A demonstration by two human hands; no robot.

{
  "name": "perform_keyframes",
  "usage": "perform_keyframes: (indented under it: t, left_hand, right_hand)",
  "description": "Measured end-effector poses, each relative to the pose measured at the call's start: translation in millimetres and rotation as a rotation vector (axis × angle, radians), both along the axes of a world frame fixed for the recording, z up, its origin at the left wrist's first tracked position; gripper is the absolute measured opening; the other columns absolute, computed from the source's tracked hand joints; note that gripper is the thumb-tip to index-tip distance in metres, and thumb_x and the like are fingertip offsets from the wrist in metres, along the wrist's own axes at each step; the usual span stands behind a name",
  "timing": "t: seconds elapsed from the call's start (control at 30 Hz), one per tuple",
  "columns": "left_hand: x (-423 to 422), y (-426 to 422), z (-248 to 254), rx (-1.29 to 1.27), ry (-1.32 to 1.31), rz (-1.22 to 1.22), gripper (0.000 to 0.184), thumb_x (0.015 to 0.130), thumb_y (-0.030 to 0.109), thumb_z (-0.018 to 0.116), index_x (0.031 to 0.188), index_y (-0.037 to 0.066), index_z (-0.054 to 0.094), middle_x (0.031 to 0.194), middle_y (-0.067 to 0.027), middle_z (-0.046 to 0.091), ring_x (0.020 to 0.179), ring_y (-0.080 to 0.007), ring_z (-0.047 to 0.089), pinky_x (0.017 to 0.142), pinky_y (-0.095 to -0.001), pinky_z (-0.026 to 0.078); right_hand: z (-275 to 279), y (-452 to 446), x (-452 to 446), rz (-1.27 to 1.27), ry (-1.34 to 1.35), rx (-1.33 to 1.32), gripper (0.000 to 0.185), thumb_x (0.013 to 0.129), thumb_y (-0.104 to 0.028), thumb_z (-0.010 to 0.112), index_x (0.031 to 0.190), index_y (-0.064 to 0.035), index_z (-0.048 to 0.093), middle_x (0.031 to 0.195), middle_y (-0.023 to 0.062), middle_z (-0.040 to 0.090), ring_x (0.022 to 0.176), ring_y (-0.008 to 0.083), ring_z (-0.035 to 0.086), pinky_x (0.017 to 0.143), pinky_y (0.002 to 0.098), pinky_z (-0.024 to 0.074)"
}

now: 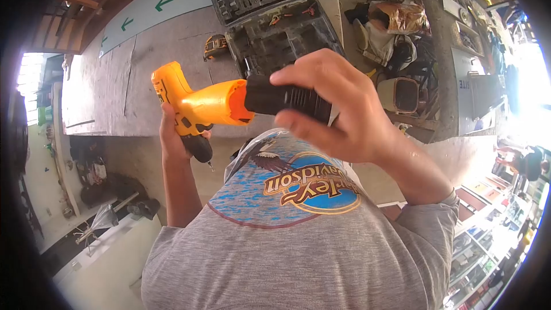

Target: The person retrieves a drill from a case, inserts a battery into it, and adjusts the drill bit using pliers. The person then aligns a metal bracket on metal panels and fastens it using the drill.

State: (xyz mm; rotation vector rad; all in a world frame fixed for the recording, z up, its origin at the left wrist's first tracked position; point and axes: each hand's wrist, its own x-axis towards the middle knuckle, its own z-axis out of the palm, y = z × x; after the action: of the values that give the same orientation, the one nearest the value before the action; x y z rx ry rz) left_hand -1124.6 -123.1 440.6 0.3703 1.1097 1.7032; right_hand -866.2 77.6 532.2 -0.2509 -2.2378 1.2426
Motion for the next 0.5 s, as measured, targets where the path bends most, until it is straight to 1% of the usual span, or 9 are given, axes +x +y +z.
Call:
perform_keyframes:
  t: [0.07, 0.13, 0.2, 0.3, 0.37, 0.47, 0.5]
  left_hand:
    - [0, 0, 0, 0.03, -0.051, -0.027, 0.063, 0.092, 0.056, 0.059, 0.12, 0.0, 0.054, 0.098, -0.0139, 0.068, 0.073, -0.0221, 0.07, 0.055, -0.035, 0.06]
    - [2, 2, 2, 0.005, -0.044, -0.037, 0.062, 0.092, 0.055, 0.059, 0.12, 0.0, 0.054, 0.099, -0.0142, 0.068, 0.072, -0.022, 0.07, 0.055, -0.0349, 0.059]
    - [6, 5, 5, -0.015, -0.033, -0.048, 0.062, 0.092, 0.054, 0.059, 0.12, 0.0, 0.054, 0.099, -0.0143, 0.068, 0.072, -0.0218, 0.07, 0.055, -0.0348, 0.059]
    - [8, 11, 11, -0.041, -0.009, -0.063, 0.061, 0.092, 0.054, 0.06, 0.12, 0.0, 0.054, 0.098, -0.0142, 0.068, 0.071, -0.0214, 0.069, 0.054, -0.0342, 0.058]
    - [10, 14, 12, -0.064, 0.011, -0.057, 0.061, 0.091, 0.053, 0.061, 0.119, 0.0, 0.054, 0.097, -0.0137, 0.069, 0.07, -0.0211, 0.069, 0.053, -0.0333, 0.058]
    - [6, 15, 9, -0.104, 0.104, -0.085, 0.06, 0.09, 0.052, 0.064, 0.118, 0.0, 0.054, 0.096, -0.0128, 0.069, 0.069, -0.0206, 0.069, 0.053, -0.0322, 0.058]
    - [5, 15, 7, -0.106, 0.167, -0.101, 0.061, 0.091, 0.054, 0.06, 0.12, 0.001, 0.054, 0.096, -0.0133, 0.069, 0.071, -0.0216, 0.07, 0.053, -0.0327, 0.058]
  right_hand:
    - [5, -9, 4, -0.077, 0.071, 0.25, 0.042, 0.072, -0.013, 0.083, 0.111, -0.0118, 0.068, 0.097, 0.0116, 0.059, 0.083, 0.022, 0.062, 0.065, 0.0294, 0.0512]
    - [7, -12, 6, -0.048, 0.088, 0.23, 0.039, 0.071, -0.01, 0.082, 0.108, -0.0142, 0.07, 0.099, 0.0109, 0.057, 0.083, 0.0228, 0.062, 0.068, 0.0312, 0.0521]
    - [4, -10, 5, -0.022, 0.108, 0.296, 0.039, 0.066, -0.002, 0.08, 0.102, -0.0142, 0.071, 0.1, 0.01, 0.054, 0.082, 0.0217, 0.061, 0.069, 0.0325, 0.0529]
    - [3, -6, 6, 0.028, 0.087, 0.327, 0.04, 0.065, 0.0, 0.078, 0.102, -0.0131, 0.07, 0.1, 0.0101, 0.052, 0.083, 0.0219, 0.06, 0.069, 0.0324, 0.0533]
    - [9, -8, 9, 0.041, 0.024, 0.307, 0.04, 0.065, 0.0, 0.076, 0.102, -0.0125, 0.07, 0.099, 0.0098, 0.05, 0.083, 0.0219, 0.06, 0.07, 0.0326, 0.0534]
    - [12, 1, 13, 0.066, -0.048, 0.271, 0.037, 0.063, -0.002, 0.076, 0.098, -0.01, 0.069, 0.097, 0.0112, 0.054, 0.082, 0.0221, 0.059, 0.068, 0.0335, 0.0508]
    - [11, 3, 14, 0.054, -0.073, 0.208, 0.035, 0.064, -0.003, 0.076, 0.098, -0.0085, 0.068, 0.097, 0.0109, 0.054, 0.082, 0.0223, 0.058, 0.07, 0.033, 0.0499]
